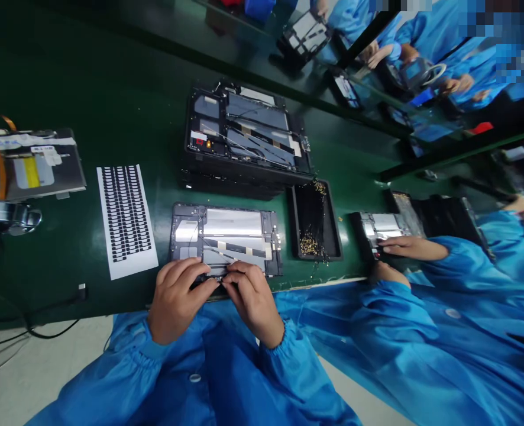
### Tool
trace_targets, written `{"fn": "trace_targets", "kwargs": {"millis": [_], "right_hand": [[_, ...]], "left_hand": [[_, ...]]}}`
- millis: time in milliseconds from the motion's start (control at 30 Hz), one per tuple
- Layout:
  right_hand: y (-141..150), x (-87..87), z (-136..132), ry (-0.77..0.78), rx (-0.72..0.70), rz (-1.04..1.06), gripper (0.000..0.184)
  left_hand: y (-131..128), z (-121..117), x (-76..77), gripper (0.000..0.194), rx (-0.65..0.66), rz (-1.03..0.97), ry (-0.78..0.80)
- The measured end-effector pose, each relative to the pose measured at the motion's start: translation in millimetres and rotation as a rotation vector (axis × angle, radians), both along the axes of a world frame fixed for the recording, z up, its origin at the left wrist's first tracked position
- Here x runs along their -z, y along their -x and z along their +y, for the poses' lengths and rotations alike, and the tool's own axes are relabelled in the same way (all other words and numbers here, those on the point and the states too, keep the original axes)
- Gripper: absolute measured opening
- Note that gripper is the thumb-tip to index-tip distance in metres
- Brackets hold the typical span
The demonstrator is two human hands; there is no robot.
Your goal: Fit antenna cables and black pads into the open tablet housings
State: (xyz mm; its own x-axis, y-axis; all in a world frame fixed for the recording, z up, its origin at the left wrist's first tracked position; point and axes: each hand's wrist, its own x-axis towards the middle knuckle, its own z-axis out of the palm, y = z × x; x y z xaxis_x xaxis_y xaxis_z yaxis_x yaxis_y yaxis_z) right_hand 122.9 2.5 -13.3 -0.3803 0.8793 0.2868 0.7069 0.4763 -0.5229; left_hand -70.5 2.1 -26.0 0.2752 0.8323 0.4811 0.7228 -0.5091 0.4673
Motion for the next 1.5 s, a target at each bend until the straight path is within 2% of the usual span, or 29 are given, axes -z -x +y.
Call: {"fn": "trace_targets", "kwargs": {"millis": [300,467,633,700,767,833,900,967,1033,1133,1200,1367,1500], "right_hand": [[1.3,2.7,-2.8,-0.037,-0.020,0.005,0.016],[-1.6,13.9,-8.7,-0.128,-0.058,0.070,0.035],[-9.4,27.6,-15.2,-0.274,-0.135,-0.063,0.046],[-11.7,23.2,-15.5,-0.310,-0.180,-0.101,0.044],[-9.2,10.7,-11.7,-0.280,-0.198,-0.106,0.040],[2.3,-6.9,-2.9,-0.213,-0.146,-0.089,0.033],[24.7,-24.9,10.3,-0.131,-0.099,-0.054,0.028],[56.4,-38.2,25.7,-0.076,-0.147,-0.045,0.021],[91.8,-43.7,40.8,-0.063,-0.259,-0.108,0.013],[138.0,-38.3,58.0,-0.067,-0.395,-0.251,0.007],[158.8,-29.9,63.9,-0.071,-0.431,-0.321,0.009],[181.6,-13.4,62.8,-0.156,-0.458,-0.455,0.012],[193.8,-11.0,62.4,-0.199,-0.460,-0.477,0.022]], "left_hand": [[0.1,-2.6,1.7,0.016,0.001,0.036,-0.061],[2.2,-6.2,6.9,0.022,0.031,0.099,-0.163],[-2.8,-8.1,7.4,0.017,0.041,0.167,-0.247],[-5.0,-11.8,1.4,0.015,0.029,0.168,-0.241],[-2.7,-17.1,-8.0,0.017,0.003,0.141,-0.175],[8.0,-21.7,-17.8,0.024,-0.050,0.094,-0.079],[27.9,-24.0,-24.5,0.031,-0.164,0.059,0.014],[53.8,-23.8,-25.8,0.038,-0.308,0.049,0.075],[79.4,-22.0,-21.6,0.043,-0.395,0.057,0.112],[106.3,-19.5,-11.1,0.051,-0.412,0.087,0.150],[114.5,-19.1,-5.1,0.053,-0.424,0.112,0.174],[119.1,-19.8,3.3,0.053,-0.442,0.181,0.145],[126.5,-16.6,12.9,0.053,-0.415,0.247,0.068]]}}
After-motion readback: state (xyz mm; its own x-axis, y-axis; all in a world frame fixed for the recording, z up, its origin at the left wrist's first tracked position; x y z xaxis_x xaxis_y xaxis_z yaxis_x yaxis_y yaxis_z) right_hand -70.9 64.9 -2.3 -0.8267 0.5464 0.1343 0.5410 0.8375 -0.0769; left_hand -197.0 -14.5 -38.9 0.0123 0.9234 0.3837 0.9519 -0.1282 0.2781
